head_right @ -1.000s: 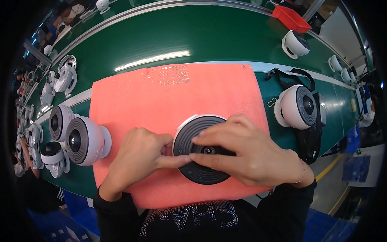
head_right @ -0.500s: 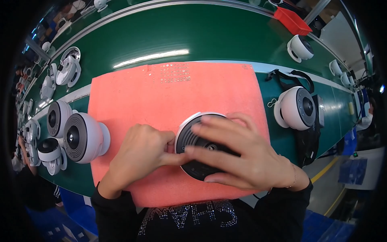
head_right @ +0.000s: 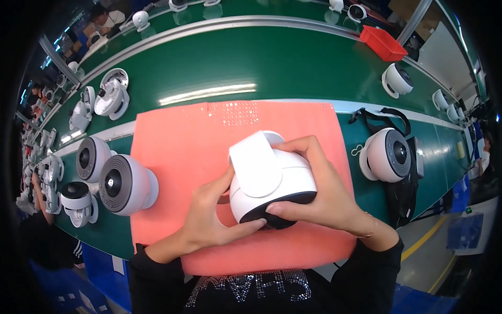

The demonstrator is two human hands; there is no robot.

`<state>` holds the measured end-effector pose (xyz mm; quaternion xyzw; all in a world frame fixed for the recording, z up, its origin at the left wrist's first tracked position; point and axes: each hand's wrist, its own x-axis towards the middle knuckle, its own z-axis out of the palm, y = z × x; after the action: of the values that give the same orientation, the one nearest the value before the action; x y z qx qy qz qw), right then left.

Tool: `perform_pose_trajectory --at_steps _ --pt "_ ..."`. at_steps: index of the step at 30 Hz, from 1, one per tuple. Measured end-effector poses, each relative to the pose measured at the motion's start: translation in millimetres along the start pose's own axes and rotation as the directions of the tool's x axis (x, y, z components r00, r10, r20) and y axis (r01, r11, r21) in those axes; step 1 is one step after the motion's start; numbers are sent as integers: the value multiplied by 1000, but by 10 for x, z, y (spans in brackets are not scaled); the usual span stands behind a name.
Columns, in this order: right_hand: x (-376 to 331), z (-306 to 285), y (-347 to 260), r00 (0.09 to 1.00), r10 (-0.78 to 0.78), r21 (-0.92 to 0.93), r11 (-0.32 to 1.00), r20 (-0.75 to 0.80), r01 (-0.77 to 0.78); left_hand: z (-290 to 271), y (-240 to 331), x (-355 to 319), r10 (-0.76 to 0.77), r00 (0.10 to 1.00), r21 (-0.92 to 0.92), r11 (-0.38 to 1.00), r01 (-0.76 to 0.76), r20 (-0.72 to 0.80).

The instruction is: The recorder is assembling the internal components and housing of security cameras on a factory assembly line.

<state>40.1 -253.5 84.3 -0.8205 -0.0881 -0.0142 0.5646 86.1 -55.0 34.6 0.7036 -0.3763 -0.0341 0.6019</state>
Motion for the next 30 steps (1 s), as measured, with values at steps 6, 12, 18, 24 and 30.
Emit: perform_pose_trajectory --at_steps 6,12,18,24,30 --pt "459 78 -33 961 -275 -159 951 -41 265 -295 78 123 -88 992 5 996 89 -90" --pt "807 213 -222 927 -372 84 923 -45 375 -732 -299 404 12 978 -549 826 -127 -208" --pt "1116 661 -410 723 -669 -354 726 -169 589 -734 -399 775 -120 873 -775 528 -348 -474" --pt "1281 676 -246 750 -631 -253 772 -196 583 -671 -622 852 -180 846 -801 466 -376 -502" --pt "1618 448 122 941 -200 461 831 -275 311 -754 -503 1084 -288 939 -892 451 -38 -186"
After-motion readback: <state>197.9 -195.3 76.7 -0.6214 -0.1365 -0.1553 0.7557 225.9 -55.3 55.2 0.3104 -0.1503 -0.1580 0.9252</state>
